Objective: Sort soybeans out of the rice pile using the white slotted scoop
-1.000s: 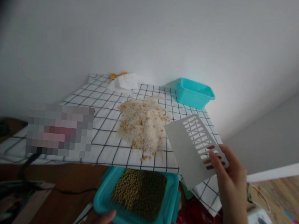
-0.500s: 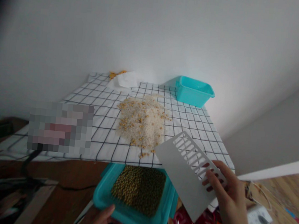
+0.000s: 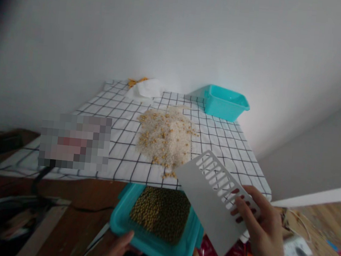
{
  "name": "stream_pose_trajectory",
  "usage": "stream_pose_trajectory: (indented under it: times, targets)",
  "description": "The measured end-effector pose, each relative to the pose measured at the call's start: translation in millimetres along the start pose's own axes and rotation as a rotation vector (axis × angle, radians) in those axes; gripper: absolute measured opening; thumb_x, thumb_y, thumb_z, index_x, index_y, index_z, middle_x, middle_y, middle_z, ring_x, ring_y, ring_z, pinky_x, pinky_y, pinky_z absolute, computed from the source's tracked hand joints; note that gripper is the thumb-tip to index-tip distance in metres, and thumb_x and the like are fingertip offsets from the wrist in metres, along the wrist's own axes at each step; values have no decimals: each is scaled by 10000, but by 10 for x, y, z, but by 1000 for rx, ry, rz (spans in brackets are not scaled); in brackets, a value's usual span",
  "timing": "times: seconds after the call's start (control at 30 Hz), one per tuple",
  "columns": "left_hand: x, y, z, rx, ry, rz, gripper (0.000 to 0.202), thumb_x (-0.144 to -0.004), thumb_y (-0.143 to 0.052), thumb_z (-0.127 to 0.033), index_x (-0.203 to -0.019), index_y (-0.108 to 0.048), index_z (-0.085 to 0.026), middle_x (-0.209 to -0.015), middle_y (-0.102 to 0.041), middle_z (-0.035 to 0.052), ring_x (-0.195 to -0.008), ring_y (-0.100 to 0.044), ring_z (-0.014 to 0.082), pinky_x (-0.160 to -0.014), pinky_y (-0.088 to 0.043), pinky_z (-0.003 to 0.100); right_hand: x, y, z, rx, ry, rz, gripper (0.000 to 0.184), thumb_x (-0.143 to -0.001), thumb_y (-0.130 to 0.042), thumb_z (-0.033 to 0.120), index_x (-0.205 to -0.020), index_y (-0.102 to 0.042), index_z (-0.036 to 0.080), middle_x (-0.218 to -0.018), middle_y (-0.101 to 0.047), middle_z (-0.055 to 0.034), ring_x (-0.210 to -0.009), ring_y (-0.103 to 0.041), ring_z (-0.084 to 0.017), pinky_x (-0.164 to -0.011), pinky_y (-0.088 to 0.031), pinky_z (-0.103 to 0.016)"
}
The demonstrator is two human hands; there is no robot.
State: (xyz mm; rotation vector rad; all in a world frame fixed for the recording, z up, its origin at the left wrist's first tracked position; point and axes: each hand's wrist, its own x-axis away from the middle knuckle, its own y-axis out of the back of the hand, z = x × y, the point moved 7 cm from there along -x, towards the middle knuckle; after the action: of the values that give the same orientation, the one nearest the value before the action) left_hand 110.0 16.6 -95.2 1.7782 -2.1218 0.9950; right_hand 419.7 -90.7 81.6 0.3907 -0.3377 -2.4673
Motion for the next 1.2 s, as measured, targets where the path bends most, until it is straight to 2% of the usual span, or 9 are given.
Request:
stream_pose_trajectory:
  times: [0.07,0.2,0.33,0.5,0.7,0.8,1.0,1.2]
  targets:
    - [61,-23,-80,-37,-70,5,439,-492,-908,-566,-597,-774,-161,-570,-769,73,-513,-702,263,-459,-576,351,8,0,12,-4,-1,-6,285,-768,-779,452,-910,-726,211,-583,-656,-11,-471,-597,-166,-423,-477,-239]
    - [177,-46,-145,-88,-90,-7,397,-561,-865,-575,-527,-716,-208,-544,-749,39,-529,-698,255,-527,-595,369,28,-11,11,-21,-51,-5,271,-764,-789,427,-922,-718,218,-588,-648,3,-487,-588,-144,-442,-472,-210]
    - [213,-60,-170,-61,-120,-25,358,-618,-847,-536,-610,-739,-195,-625,-786,54,-565,-716,253,-535,-599,358,28,13,-2,-9,-75,-41,267,-771,-786,404,-949,-712,218,-601,-649,8,-509,-587,-137,-461,-479,-196]
    - [97,-59,-94,-33,-90,12,379,-558,-893,-492,-616,-767,-139,-560,-763,97,-511,-714,281,-475,-600,377,32,4,-34,-26,-88,-18,278,-761,-796,401,-954,-711,221,-613,-662,5,-513,-589,-139,-453,-478,-201]
    - [-30,-9,29,-13,-30,27,406,-489,-927,-458,-660,-792,-115,-535,-754,118,-507,-727,321,-498,-636,442,52,-15,22,-25,-59,-17,271,-754,-792,408,-935,-717,221,-592,-648,1,-490,-593,-156,-430,-466,-228]
    - [-45,2,62,-20,-18,20,404,-488,-930,-447,-646,-787,-105,-542,-758,131,-503,-731,328,-491,-636,438,45,-48,32,-29,-65,1,270,-757,-789,417,-931,-717,223,-592,-648,5,-497,-596,-147,-440,-465,-216]
    - [-41,-6,37,-48,-64,40,492,-495,-899,-574,-632,-795,-114,-572,-778,126,-508,-731,307,-439,-620,385,-1,-25,-3,7,-27,-19,279,-763,-780,427,-938,-718,219,-590,-667,-1,-487,-611,-167,-441,-476,-238]
    - [-12,-48,-25,-25,-23,52,436,-484,-929,-435,-773,-822,-126,-536,-767,97,-547,-753,341,-493,-647,431,-2,-56,-2,-2,-21,-4,272,-764,-789,415,-929,-714,212,-592,-661,-4,-484,-602,-163,-436,-475,-236]
